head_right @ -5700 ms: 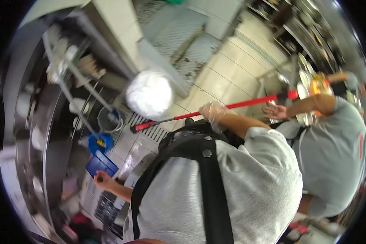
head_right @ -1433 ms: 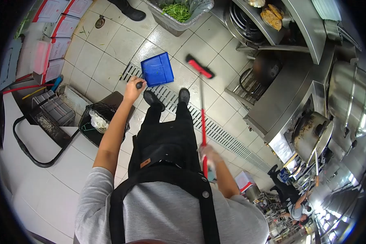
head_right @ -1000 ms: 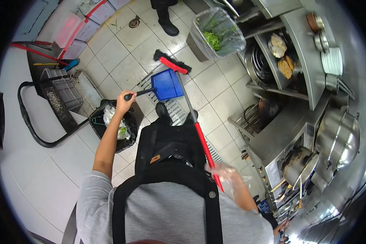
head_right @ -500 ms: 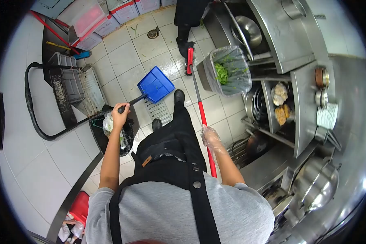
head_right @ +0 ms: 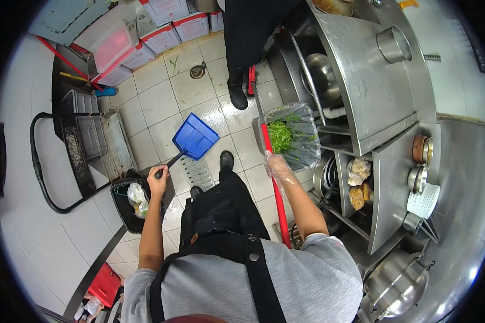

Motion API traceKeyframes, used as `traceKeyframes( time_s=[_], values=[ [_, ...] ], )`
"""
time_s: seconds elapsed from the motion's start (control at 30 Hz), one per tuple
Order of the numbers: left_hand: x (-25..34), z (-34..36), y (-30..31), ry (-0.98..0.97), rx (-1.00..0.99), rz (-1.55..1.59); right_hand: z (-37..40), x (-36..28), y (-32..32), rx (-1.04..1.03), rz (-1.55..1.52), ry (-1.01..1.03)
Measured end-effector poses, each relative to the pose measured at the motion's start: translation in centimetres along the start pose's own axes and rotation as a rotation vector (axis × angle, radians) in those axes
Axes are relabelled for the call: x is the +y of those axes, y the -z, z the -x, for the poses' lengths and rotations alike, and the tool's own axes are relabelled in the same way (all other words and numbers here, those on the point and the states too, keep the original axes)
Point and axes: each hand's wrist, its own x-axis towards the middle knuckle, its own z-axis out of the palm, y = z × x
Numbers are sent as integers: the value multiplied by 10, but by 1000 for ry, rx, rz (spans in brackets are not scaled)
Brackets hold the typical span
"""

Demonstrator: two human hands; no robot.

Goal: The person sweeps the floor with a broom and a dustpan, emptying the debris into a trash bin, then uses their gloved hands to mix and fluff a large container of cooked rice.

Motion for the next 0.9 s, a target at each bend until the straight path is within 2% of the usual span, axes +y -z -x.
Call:
traceKeyframes(
  time_s=[0.07, 0.2, 0.27, 0.33, 0.53, 0.67, 0.73, 0.77, 0.8, 0.87, 0.9],
  values=[
    [-6, 2, -3, 108, -4, 118, -16, -13, 7, 95, 221, 13],
    [0, 11, 1, 133, 3, 151, -56, -14, 25, 54, 309, 48],
    [-2, 18, 2, 155, 12, 181, -50, -25, 23, 75, 246, -5],
    [-5, 21, 2, 148, 21, 190, -13, -64, 14, 25, 19, -110],
    [-9, 34, 1, 176, 56, 183, -41, -74, 34, 54, 40, -66],
    [4, 39, 4, 116, 63, 117, -47, -92, 41, 24, 9, -25],
    [12, 39, 8, 72, 65, 54, -68, -80, 57, 84, 193, 61],
    [14, 40, 8, 58, 62, 23, -91, -82, 79, 186, 714, 81],
    [14, 41, 9, 42, 58, -8, -100, -81, 88, 185, 717, 81],
    [8, 42, 7, 35, 68, -12, -115, -81, 99, 347, 1481, 727],
    [5, 43, 7, 28, 73, -19, -128, -78, 101, 338, 1468, 644]
  ],
)
